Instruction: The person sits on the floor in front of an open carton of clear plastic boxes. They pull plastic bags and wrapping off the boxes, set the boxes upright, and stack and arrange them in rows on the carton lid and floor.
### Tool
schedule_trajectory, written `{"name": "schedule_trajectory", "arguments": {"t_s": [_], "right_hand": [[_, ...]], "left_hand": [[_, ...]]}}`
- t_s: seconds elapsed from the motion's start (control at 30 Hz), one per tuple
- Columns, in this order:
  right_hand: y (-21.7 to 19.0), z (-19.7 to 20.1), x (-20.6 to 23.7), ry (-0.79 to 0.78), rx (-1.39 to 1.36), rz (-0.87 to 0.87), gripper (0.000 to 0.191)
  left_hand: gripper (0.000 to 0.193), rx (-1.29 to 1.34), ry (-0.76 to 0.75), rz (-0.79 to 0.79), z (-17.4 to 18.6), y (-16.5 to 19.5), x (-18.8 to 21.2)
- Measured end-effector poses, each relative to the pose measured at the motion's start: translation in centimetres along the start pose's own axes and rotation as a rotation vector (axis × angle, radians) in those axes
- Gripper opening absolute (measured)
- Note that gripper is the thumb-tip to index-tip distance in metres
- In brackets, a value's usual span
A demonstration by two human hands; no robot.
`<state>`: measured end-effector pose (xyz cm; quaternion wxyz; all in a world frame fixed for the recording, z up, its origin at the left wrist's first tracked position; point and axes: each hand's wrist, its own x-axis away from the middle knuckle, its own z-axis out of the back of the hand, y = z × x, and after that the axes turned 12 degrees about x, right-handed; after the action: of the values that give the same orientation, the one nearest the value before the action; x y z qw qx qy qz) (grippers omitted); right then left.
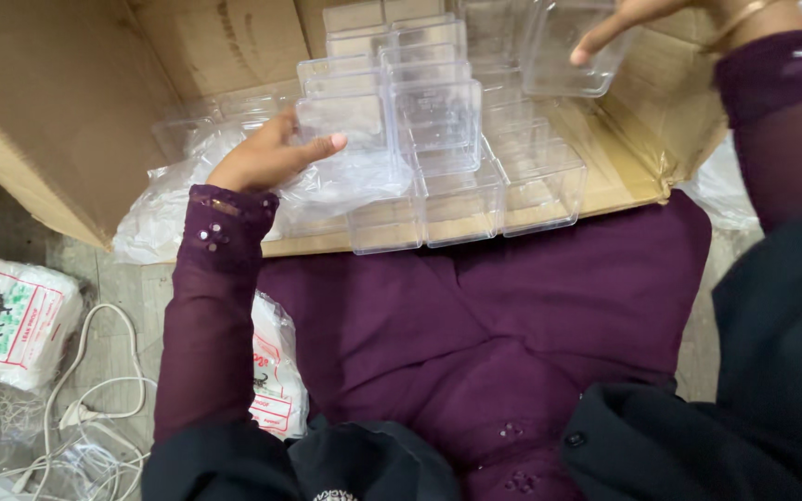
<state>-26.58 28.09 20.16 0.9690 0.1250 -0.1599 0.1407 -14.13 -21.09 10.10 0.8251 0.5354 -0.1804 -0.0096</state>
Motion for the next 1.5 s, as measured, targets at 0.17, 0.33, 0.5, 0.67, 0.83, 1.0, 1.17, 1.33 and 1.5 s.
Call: {"name": "schedule_trajectory", "arguments": {"t_s": [0.17, 0.33, 0.5, 0.67, 0.83, 1.0, 1.17, 1.33, 1.5], "right_hand": [[-4.1, -1.3, -7.1, 0.011, -0.265, 0.592, 0.112], [-5.4, -2.0, -8.9, -0.022, -0.236, 0.573, 0.105], [-4.1, -2.4, -5.7, -0.05, -0.784, 0.074, 0.087], [-6.3, -5.9, -7.0, -0.211, -1.159, -0.07, 0.096], [-4.6, -8.7, -9.4, -0.151, -1.387, 0.162, 0.093], [0.1, -10.8, -2.4, 0.241, -1.301, 0.162, 0.075], [0.2, -13.0, 7.4, 0.485, -0.893, 0.139, 0.066], [-1.6, -15.3, 13.6, 0.566, -0.7, -0.071, 0.062], [-3.0, -17.3, 13.2, 0.776, -0.448, 0.005, 0.047]], "left_hand": [[0.111, 0.253, 0.123, 0.261, 3.0, -0.3, -0.9], [0.118, 0.477, 0.06, 0.254, -0.5, 0.4, -2.2], [0.116, 0.535, 0.102, 0.285, -3.2, 1.1, -2.9], [0.11, 0.479, 0.127, 0.221, -2.7, 1.3, -1.7], [0.072, -0.113, 0.123, 0.125, 6.3, 0.5, 6.8], [0.046, -0.861, 0.311, 0.653, 15.2, -0.9, 13.9], [0.042, -0.948, 0.36, 0.278, 16.6, -6.2, 9.7], [0.054, -1.077, 0.227, 0.273, 17.0, -12.7, -0.3], [0.05, -1.111, 0.175, 0.186, 16.4, -15.3, -4.9]]}}
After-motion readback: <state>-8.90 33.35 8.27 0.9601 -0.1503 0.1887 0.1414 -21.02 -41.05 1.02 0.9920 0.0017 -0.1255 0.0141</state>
